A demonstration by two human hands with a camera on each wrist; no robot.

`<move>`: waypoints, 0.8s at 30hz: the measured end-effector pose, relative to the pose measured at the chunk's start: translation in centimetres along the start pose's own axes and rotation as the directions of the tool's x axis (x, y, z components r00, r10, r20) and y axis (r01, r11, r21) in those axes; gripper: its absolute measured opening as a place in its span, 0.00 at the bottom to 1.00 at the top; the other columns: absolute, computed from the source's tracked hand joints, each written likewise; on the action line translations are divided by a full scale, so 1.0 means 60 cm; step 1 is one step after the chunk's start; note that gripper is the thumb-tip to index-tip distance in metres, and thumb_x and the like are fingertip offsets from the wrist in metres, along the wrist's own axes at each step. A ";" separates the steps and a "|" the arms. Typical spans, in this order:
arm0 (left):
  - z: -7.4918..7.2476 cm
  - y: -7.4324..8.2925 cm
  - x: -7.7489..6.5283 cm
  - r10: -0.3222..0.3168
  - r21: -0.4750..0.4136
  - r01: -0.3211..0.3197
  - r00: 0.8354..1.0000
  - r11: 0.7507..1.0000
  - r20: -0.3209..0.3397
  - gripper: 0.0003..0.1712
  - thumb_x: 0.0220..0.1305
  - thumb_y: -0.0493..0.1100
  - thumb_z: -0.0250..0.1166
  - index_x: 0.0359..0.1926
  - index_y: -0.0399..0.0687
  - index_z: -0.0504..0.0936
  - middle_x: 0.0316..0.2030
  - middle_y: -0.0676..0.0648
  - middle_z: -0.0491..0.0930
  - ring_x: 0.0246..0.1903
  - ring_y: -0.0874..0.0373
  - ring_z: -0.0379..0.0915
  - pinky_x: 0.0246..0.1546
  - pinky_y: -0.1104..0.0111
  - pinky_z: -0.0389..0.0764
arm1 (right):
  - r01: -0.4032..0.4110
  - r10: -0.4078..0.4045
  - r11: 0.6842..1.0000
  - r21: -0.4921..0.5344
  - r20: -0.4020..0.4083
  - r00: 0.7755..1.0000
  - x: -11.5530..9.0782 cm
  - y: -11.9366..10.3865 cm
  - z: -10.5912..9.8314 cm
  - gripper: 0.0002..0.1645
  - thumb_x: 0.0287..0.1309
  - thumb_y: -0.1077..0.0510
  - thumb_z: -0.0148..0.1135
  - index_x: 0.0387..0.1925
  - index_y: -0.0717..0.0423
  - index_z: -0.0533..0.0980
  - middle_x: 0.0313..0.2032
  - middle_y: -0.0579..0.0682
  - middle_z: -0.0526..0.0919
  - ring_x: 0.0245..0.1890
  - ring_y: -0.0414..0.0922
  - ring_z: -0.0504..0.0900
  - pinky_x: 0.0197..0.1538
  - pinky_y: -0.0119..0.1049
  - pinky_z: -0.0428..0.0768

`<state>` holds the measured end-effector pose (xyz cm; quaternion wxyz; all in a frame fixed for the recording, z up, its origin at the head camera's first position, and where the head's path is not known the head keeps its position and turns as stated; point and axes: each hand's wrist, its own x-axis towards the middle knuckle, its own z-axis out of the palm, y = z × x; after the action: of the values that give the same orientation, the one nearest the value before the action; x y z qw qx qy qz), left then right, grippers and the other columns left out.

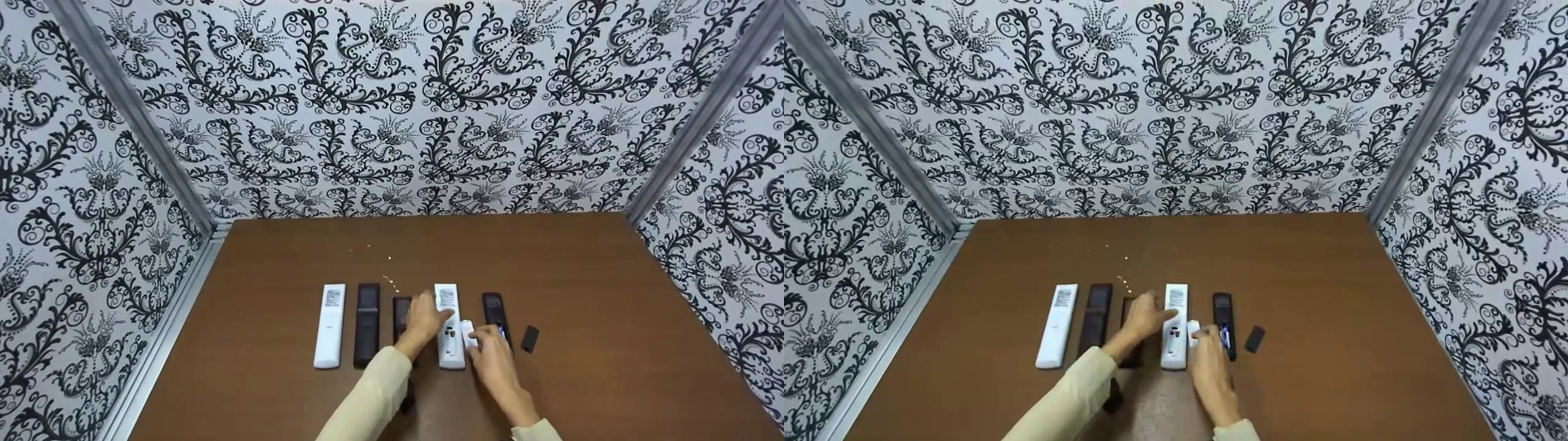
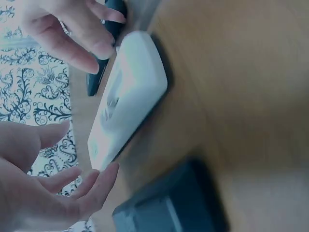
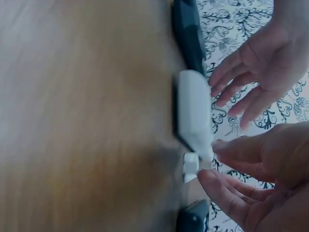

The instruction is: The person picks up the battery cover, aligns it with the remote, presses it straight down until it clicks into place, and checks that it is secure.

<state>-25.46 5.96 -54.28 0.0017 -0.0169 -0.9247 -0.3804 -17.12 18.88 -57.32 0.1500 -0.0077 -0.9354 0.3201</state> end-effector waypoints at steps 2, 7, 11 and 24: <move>0.008 0.003 -0.002 -0.028 -0.036 0.028 1.000 0.999 0.008 0.28 0.50 0.44 0.79 0.47 0.32 0.81 0.42 0.33 0.83 0.46 0.40 0.81 0.49 0.54 0.82 | 0.008 -0.008 1.000 -0.029 -0.010 1.000 -0.002 0.005 0.002 0.12 0.47 0.73 0.72 0.37 0.69 0.83 0.43 0.63 0.82 0.43 0.60 0.83 0.49 0.53 0.81; 0.021 0.014 -0.004 -0.103 -0.059 0.103 0.995 0.993 0.007 0.37 0.46 0.43 0.82 0.53 0.29 0.76 0.47 0.30 0.79 0.51 0.37 0.78 0.54 0.52 0.80 | 0.000 -0.001 0.999 -0.048 -0.019 1.000 -0.002 0.010 0.004 0.12 0.45 0.74 0.72 0.36 0.72 0.83 0.41 0.65 0.82 0.44 0.63 0.83 0.48 0.54 0.82; 0.033 0.030 -0.003 -0.203 -0.013 0.203 0.979 0.979 0.009 0.43 0.43 0.42 0.83 0.58 0.30 0.73 0.52 0.29 0.73 0.56 0.35 0.73 0.56 0.51 0.80 | -0.033 0.033 0.998 -0.050 -0.005 0.999 -0.001 0.010 0.003 0.13 0.46 0.74 0.73 0.37 0.71 0.83 0.41 0.65 0.81 0.43 0.62 0.83 0.47 0.54 0.83; 0.048 0.022 0.000 -0.259 -0.103 0.263 0.965 0.959 0.048 0.44 0.37 0.38 0.85 0.54 0.33 0.70 0.46 0.32 0.74 0.51 0.37 0.75 0.53 0.51 0.81 | -0.035 0.036 0.995 -0.088 0.003 0.999 0.004 0.010 0.006 0.07 0.46 0.73 0.73 0.30 0.65 0.87 0.33 0.60 0.84 0.37 0.59 0.85 0.40 0.51 0.84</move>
<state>-25.39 8.92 -55.41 -0.0652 0.0988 -0.8967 -0.4264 -17.52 19.18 -57.87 0.1417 -0.0302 -0.9486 0.2813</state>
